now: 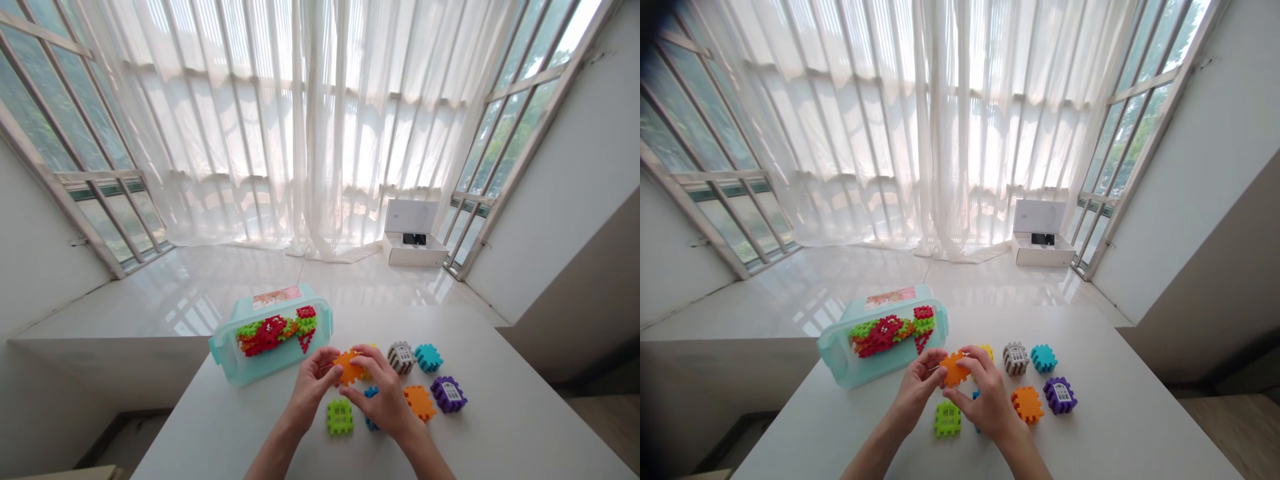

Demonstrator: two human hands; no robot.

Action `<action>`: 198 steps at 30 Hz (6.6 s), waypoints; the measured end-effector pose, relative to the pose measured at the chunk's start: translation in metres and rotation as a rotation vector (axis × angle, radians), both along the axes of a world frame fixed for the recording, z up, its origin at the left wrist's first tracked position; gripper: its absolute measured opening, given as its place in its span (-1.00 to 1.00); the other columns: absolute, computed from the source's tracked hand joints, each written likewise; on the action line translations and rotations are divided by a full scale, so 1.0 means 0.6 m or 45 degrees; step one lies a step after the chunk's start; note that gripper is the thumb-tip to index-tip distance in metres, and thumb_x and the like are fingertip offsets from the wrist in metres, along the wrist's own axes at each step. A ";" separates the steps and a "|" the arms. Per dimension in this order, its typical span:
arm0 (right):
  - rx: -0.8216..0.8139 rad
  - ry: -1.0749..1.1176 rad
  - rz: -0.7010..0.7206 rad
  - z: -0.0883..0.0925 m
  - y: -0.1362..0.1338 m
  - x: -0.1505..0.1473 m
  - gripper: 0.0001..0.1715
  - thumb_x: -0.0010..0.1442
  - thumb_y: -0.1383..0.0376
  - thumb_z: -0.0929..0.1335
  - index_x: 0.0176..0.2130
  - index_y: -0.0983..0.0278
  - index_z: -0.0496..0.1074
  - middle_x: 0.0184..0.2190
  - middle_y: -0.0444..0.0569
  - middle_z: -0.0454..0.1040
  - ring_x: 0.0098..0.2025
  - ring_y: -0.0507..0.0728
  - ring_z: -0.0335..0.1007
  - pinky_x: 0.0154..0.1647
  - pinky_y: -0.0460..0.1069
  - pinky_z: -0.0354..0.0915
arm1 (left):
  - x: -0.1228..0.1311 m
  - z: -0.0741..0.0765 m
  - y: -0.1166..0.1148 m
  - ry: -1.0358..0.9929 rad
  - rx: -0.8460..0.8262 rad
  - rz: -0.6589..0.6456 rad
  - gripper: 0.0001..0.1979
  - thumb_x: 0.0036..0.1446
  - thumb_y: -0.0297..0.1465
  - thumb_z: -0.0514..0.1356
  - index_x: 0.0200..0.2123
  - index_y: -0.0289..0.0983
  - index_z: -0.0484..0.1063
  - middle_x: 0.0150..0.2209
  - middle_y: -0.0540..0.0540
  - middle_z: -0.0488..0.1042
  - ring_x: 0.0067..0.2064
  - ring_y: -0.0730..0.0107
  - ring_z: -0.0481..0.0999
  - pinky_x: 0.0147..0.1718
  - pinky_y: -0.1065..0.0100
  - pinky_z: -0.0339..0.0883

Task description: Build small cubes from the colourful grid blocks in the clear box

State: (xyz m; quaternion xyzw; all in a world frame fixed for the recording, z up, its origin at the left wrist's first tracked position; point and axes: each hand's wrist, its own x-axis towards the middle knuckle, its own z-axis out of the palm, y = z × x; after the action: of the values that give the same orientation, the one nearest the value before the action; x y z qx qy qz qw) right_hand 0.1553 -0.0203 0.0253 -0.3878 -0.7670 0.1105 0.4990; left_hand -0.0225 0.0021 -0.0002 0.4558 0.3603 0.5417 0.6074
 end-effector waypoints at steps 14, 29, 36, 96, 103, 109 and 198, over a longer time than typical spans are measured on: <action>0.094 0.017 -0.291 -0.007 -0.014 0.060 -0.66 0.20 0.19 0.47 -0.03 0.20 0.48 0.04 0.13 0.50 0.07 0.29 0.49 0.07 0.19 0.48 | -0.012 0.022 0.006 -0.086 -0.032 0.029 -0.54 0.06 -0.13 0.39 -0.04 -0.26 0.51 -0.16 -0.18 0.59 -0.27 0.33 0.58 -0.35 0.40 0.41; 0.124 0.123 -0.784 -0.111 -0.119 0.177 -0.65 0.28 0.16 0.40 0.02 0.25 0.47 0.09 0.16 0.48 0.13 0.33 0.43 0.12 0.33 0.39 | -0.043 0.020 0.032 -0.202 -0.091 0.189 -0.53 -0.04 -0.10 0.43 -0.14 -0.29 0.55 -0.24 -0.11 0.60 -0.35 0.47 0.53 -0.43 0.48 0.39; 0.095 0.065 -0.722 -0.127 -0.112 0.181 -0.66 0.25 0.17 0.43 -0.01 0.26 0.49 0.08 0.18 0.49 0.09 0.33 0.47 0.07 0.32 0.45 | -0.055 0.021 0.038 -0.233 -0.093 0.221 -0.53 -0.04 -0.12 0.44 -0.14 -0.30 0.56 -0.22 -0.13 0.59 -0.35 0.46 0.53 -0.44 0.48 0.38; 0.540 0.061 -0.356 0.042 0.004 0.071 -0.78 0.27 0.40 0.33 -0.09 0.18 0.45 -0.14 0.07 0.50 -0.07 0.24 0.48 -0.10 0.20 0.47 | -0.111 0.006 0.059 0.939 0.508 1.235 -0.88 0.17 -0.31 0.21 -0.25 -0.19 0.49 -0.07 -0.18 0.45 0.10 -0.02 0.39 0.20 0.03 0.17; 0.496 0.090 -0.270 0.015 0.012 0.061 -0.69 0.23 0.50 0.33 -0.09 0.18 0.46 -0.17 0.05 0.51 -0.10 0.23 0.48 -0.12 0.18 0.46 | -0.121 -0.012 0.063 1.226 0.393 1.174 -0.78 0.16 -0.34 0.19 -0.12 -0.20 0.49 0.13 -0.27 0.40 0.13 -0.15 0.41 0.04 -0.07 0.30; 0.454 0.065 -0.248 0.008 0.007 0.061 -0.68 0.23 0.51 0.32 -0.09 0.17 0.45 -0.19 0.04 0.50 -0.11 0.21 0.48 -0.09 0.19 0.46 | -0.133 -0.006 0.065 1.081 0.579 1.188 -0.81 0.19 -0.37 0.17 -0.16 -0.25 0.51 -0.10 -0.23 0.53 0.03 -0.01 0.48 0.14 0.01 0.26; -0.067 0.097 -0.037 0.007 0.007 0.062 -0.83 0.31 0.36 0.34 -0.10 0.19 0.50 -0.15 0.02 0.58 -0.14 0.15 0.54 -0.09 0.04 0.47 | -0.050 -0.038 0.033 1.132 0.633 -0.039 -0.55 0.11 -0.36 0.29 0.10 -0.20 0.45 0.18 -0.23 0.48 0.20 0.04 0.47 0.22 0.01 0.31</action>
State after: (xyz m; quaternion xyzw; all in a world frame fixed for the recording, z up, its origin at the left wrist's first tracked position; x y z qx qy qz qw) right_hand 0.1922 -0.0162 0.0294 -0.4075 -0.7386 0.1381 0.5189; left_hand -0.0527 0.0219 -0.0229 0.7782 0.4376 0.3557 0.2764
